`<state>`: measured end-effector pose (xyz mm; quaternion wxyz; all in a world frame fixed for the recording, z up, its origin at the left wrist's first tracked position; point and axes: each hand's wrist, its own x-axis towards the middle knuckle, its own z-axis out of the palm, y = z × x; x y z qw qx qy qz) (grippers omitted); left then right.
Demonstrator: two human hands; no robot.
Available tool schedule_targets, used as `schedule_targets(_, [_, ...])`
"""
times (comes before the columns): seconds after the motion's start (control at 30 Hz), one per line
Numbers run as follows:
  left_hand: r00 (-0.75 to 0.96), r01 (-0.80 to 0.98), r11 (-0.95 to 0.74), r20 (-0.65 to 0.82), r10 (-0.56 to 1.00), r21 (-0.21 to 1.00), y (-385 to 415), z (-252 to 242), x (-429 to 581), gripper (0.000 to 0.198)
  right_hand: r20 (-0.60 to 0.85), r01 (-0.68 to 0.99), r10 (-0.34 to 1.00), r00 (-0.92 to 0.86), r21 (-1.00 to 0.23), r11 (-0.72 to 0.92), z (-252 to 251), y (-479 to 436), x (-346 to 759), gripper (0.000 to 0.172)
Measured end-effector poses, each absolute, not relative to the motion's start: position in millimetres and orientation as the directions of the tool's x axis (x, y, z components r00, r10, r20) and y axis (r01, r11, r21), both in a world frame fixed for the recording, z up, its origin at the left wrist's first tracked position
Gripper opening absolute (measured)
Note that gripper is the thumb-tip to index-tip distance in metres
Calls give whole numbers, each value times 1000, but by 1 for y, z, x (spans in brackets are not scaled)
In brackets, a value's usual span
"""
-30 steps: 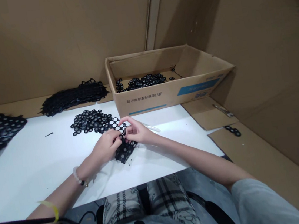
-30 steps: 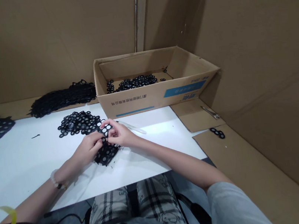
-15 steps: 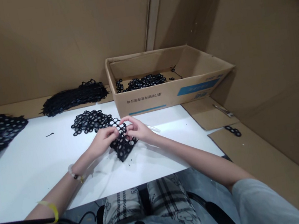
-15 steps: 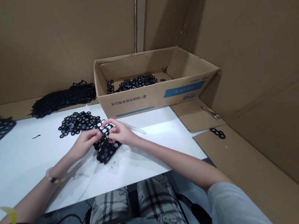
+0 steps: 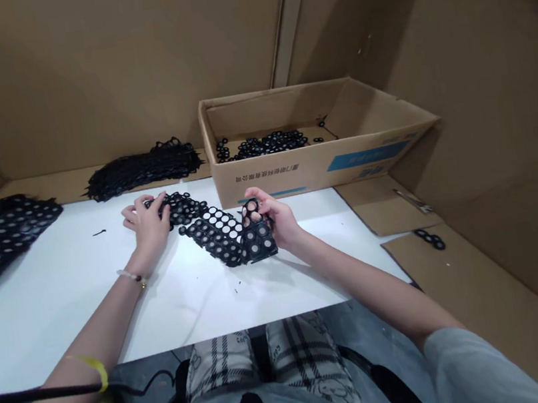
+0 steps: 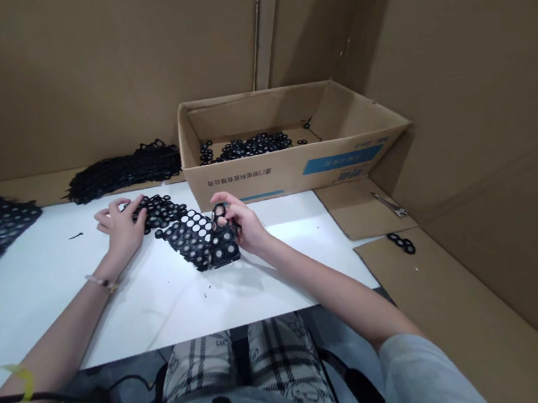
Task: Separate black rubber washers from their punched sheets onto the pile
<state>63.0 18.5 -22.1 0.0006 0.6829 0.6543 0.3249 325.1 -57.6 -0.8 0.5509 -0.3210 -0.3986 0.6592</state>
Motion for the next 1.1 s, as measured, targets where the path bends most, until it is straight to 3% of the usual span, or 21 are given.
schedule_targets(0.17, [118,888,-302,462,879,347,10,-17,73,42,116,-421,987,-108,-905,61,22,-62,331,33])
schedule_targets(0.3, [444,812,-514,277,852,278,10,-14,64,56,220,-307,975,-6,-929,208,52,-64,340,29])
schedule_targets(0.4, [559,785,-583,166,813,209,12,-19,59,68,254,-216,966,39,-942,257,69,-62,343,29])
schedule_targets(0.6, [385,887,-437,282,878,147,11,-6,60,55,271,-53,961,52,-960,274,81,-59,340,33])
schedule_targets(0.73, [-23,964,-91,421,907,248,-14,21,-3,60,284,-153,959,13,-947,282,87,-67,342,30])
schedule_targets(0.8, [-195,969,102,439,877,225,-41,19,-60,65,239,-250,970,40,-938,241,88,-70,346,31])
schedule_targets(0.9, [-363,931,323,324,873,171,-86,-6,-139,75,166,-304,985,46,-937,172,85,-72,351,32])
schedule_targets(0.97, [-364,929,349,142,920,124,-105,-27,-171,70,136,-304,990,48,-942,144,84,-69,350,33])
schedule_targets(1.1, [-317,949,315,101,943,28,-105,-46,-182,66,174,-289,982,72,-939,188,96,-59,346,34])
